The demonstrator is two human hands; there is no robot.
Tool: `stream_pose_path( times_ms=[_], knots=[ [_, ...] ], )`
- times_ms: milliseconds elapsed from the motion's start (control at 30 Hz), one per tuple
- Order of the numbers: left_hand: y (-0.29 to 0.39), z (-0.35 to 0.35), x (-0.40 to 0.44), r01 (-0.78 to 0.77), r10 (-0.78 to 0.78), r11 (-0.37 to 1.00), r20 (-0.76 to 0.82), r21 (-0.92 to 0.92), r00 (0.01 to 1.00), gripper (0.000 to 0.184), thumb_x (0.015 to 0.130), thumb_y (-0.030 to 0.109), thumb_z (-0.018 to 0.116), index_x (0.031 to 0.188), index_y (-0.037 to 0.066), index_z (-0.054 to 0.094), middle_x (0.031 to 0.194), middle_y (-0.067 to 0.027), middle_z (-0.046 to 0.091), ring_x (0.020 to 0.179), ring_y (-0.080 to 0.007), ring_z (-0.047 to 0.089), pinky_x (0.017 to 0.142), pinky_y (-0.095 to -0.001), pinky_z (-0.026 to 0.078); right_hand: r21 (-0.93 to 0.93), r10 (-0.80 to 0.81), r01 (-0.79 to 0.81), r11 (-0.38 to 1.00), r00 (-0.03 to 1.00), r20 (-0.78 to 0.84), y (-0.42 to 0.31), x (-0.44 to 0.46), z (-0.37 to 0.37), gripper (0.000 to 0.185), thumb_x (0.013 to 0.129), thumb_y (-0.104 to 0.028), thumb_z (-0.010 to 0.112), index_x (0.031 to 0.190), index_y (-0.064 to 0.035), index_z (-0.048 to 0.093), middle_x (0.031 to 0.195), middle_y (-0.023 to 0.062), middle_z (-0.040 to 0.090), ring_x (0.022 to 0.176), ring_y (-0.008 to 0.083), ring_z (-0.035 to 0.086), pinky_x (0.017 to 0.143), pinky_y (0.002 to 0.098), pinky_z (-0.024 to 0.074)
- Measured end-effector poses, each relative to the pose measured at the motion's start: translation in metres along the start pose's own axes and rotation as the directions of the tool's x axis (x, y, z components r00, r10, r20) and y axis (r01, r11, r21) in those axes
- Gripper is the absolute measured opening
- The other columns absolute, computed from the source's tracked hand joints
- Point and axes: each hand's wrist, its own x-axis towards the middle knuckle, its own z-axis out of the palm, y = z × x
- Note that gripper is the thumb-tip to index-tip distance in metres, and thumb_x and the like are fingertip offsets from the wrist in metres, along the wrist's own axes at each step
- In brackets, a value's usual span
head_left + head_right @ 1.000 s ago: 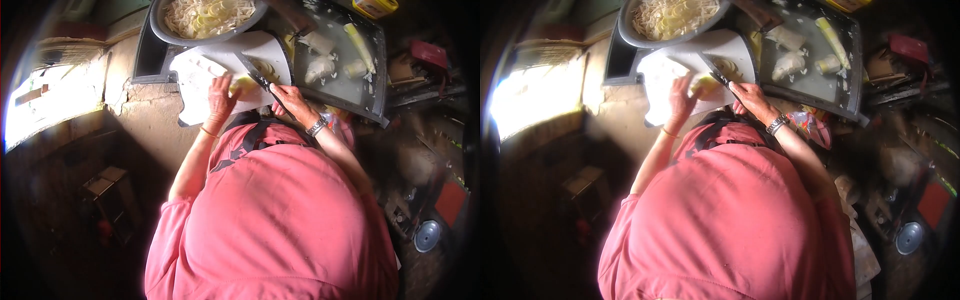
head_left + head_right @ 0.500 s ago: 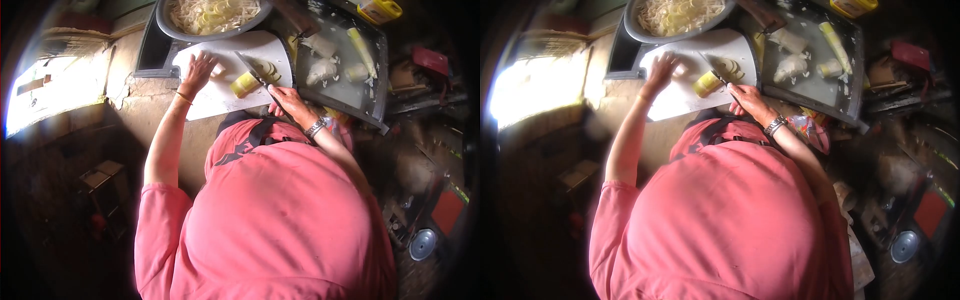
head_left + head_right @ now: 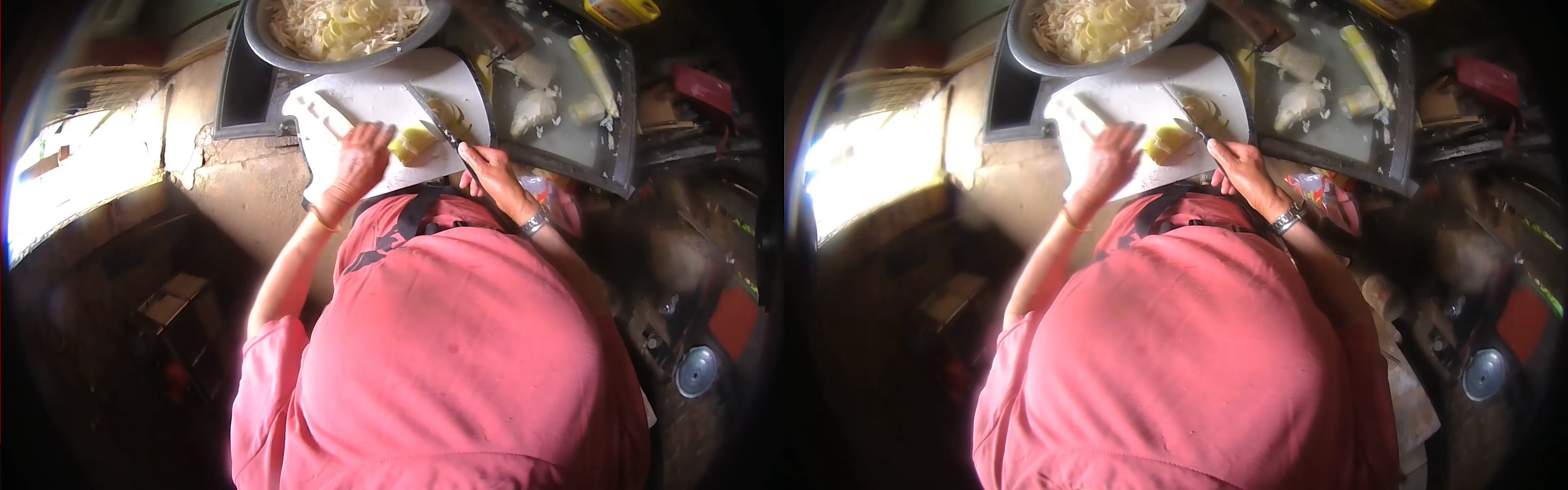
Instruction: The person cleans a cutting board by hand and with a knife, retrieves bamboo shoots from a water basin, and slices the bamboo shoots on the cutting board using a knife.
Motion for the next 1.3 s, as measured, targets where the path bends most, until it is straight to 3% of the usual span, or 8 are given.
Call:
stream_pose_path(
  times_ms=[67,233,400,667,833,1033,1100,1300],
  knots=[
    [0.026,0.009,0.009,-0.021,0.013,0.989,-0.056,-0.147,0.998,0.048,0.079,0.025,0.072,0.120,0.007,0.058,0.115,-0.0147,0.059,0.106,-0.0316,0.055,0.088,-0.0442,0.045,-0.036,-0.013,0.013,0.999,1.000,-0.012,-0.009,-0.013,0.001,0.044,0.098,-0.045,0.059,0.098,-0.0027,0.068,0.065,0.0051,0.063,0.045,0.0085,0.053,0.042,0.0228,0.0427],
    [0.036,0.049,0.021,-0.044,0.016,0.988,-0.179,-0.151,0.984,0.034,0.078,0.016,0.068,0.110,0.007,0.061,0.104,-0.0121,0.057,0.098,-0.0307,0.054,0.083,-0.0427,0.046,-0.190,-0.041,0.038,0.981,0.999,-0.009,-0.029,-0.051,0.005,0.046,0.098,-0.043,0.060,0.120,-0.0028,0.067,0.064,0.0023,0.058,0.048,0.0071,0.050,0.045,0.0229,0.0419],
    [0.035,0.062,0.017,-0.036,0.008,0.986,-0.170,-0.165,0.985,0.023,0.075,0.009,0.063,0.098,0.007,0.063,0.099,-0.0089,0.056,0.093,-0.0295,0.053,0.078,-0.0418,0.046,-0.297,0.032,-0.038,0.954,0.999,-0.026,-0.036,-0.067,0.006,0.042,0.099,-0.042,0.058,0.122,-0.0084,0.067,0.066,-0.0020,0.050,0.059,0.0069,0.048,0.053,0.0267,0.0418],
    [0.040,0.059,0.023,-0.041,-0.015,0.982,-0.296,-0.184,0.955,0.015,0.073,0.004,0.065,0.087,0.007,0.065,0.090,-0.0079,0.056,0.084,-0.0297,0.052,0.072,-0.0394,0.048,-0.276,0.052,-0.047,0.960,0.999,0.011,-0.043,-0.069,0.005,0.041,0.100,-0.041,0.056,0.122,-0.0080,0.067,0.067,-0.0030,0.049,0.059,0.0059,0.048,0.050,0.0249,0.0428],
    [0.036,0.064,0.020,-0.041,-0.004,0.981,-0.230,-0.191,0.973,0.023,0.073,0.010,0.064,0.095,0.007,0.062,0.096,-0.0082,0.055,0.092,-0.0293,0.053,0.076,-0.0411,0.046,-0.278,0.081,-0.078,0.957,0.997,0.000,-0.049,-0.073,0.005,0.042,0.101,-0.041,0.055,0.123,-0.0069,0.067,0.069,-0.0037,0.049,0.061,0.0052,0.049,0.049,0.0236,0.0436],
    [0.039,0.059,0.023,-0.035,-0.014,0.982,-0.257,-0.186,0.966,0.022,0.073,0.007,0.066,0.095,0.006,0.063,0.095,-0.0082,0.055,0.087,-0.0294,0.053,0.073,-0.0401,0.047,-0.283,0.100,-0.088,0.955,0.995,0.028,-0.031,-0.054,-0.001,0.040,0.100,-0.041,0.056,0.107,-0.0032,0.068,0.063,0.0000,0.055,0.051,0.0070,0.052,0.045,0.0241,0.0438],
    [0.041,0.057,0.025,-0.042,-0.019,0.980,-0.301,-0.196,0.953,0.020,0.073,0.004,0.067,0.093,0.006,0.064,0.094,-0.0082,0.056,0.084,-0.0296,0.053,0.071,-0.0392,0.048,-0.157,0.127,-0.123,0.980,0.992,0.014,-0.019,-0.033,0.005,0.042,0.099,-0.042,0.057,0.099,-0.0012,0.067,0.059,0.0034,0.058,0.044,0.0089,0.053,0.042,0.0236,0.0436],
    [0.041,0.053,0.025,-0.045,-0.018,0.980,-0.304,-0.196,0.953,0.030,0.074,0.003,0.066,0.105,0.003,0.064,0.096,-0.0098,0.057,0.085,-0.0298,0.054,0.073,-0.0395,0.048,-0.047,0.023,-0.021,0.999,0.999,0.041,-0.004,0.004,0.017,0.048,0.097,-0.045,0.060,0.115,-0.0009,0.068,0.059,0.0050,0.060,0.044,0.0084,0.054,0.041,0.0220,0.0430]
  ],
)
